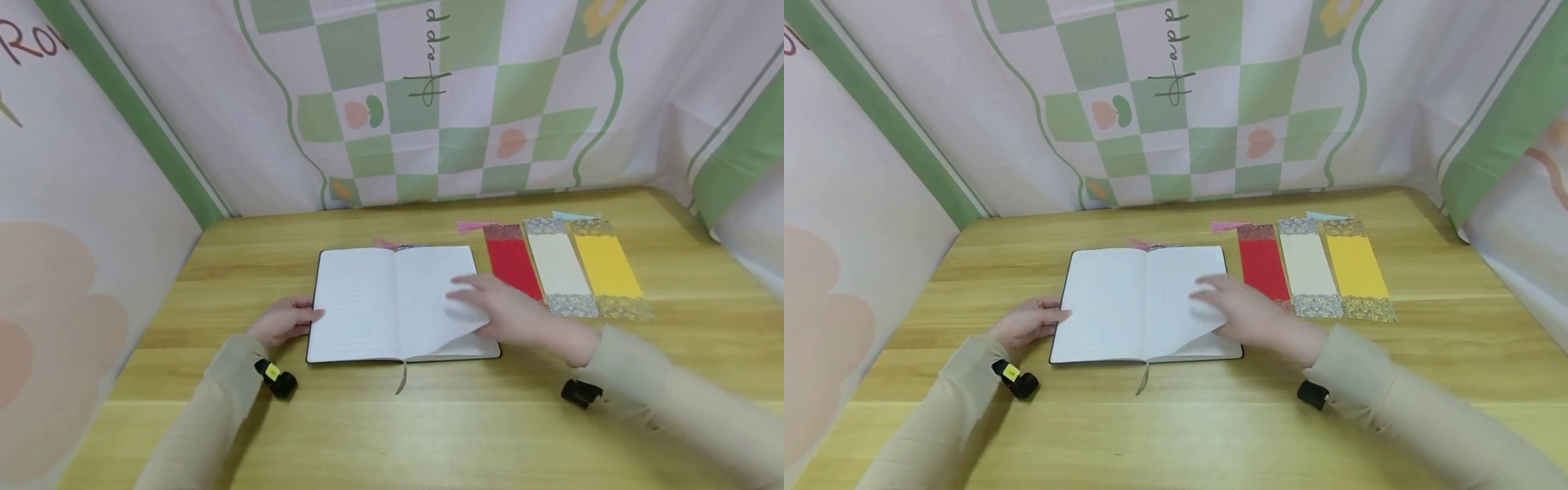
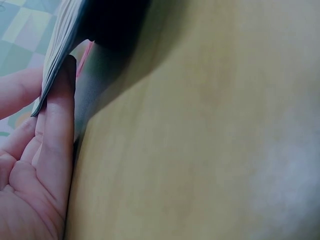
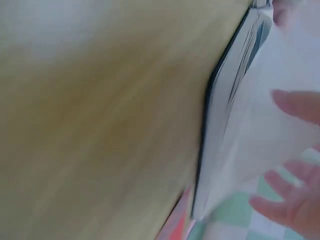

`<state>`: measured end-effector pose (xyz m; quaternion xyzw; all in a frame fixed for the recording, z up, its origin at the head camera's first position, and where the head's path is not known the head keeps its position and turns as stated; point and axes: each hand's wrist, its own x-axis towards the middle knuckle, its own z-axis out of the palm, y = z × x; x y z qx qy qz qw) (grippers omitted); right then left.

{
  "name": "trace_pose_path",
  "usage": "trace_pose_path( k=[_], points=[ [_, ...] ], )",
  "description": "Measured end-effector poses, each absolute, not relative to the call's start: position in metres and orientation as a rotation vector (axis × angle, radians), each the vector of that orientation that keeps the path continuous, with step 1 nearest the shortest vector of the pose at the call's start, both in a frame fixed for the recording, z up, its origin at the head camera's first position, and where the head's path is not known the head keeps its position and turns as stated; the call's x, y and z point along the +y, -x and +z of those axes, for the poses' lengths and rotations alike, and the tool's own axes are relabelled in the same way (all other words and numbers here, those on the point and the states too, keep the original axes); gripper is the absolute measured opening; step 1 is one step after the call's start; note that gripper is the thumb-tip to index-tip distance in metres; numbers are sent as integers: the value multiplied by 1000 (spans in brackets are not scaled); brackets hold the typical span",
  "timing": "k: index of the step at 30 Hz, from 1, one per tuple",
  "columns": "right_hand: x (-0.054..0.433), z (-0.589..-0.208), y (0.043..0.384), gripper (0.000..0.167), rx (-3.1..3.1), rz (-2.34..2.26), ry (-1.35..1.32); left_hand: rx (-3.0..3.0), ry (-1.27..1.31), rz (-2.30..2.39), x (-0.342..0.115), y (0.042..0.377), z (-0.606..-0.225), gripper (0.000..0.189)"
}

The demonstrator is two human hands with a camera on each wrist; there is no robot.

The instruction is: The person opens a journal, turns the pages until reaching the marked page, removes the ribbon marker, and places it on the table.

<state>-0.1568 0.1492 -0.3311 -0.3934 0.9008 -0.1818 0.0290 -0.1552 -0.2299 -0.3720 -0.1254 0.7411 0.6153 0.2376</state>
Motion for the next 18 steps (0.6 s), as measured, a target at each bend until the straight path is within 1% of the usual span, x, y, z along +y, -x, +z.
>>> trace_pose_path(
  k=[2, 3, 7, 10, 13, 18],
  points=[
    [153, -331, 159, 66, 2838, -706, 1048, 2030, 348, 1692, -230, 155, -372, 43],
    [154, -330, 160, 70, 2842, -784, 969, 2030, 351, 1694, -230, 155, -373, 43],
    [151, -327, 161, 70, 2751, -1020, 757, 2031, 342, 1697, -230, 154, -372, 41],
    [145, -328, 160, 70, 2625, -1171, 682, 2024, 328, 1699, -230, 154, -373, 39],
    [134, -329, 158, 73, 2504, -1337, 685, 2021, 323, 1702, -230, 154, -373, 39],
    [110, -328, 155, 78, 2424, -1405, 822, 2024, 328, 1704, -231, 154, -373, 38]
  ],
)
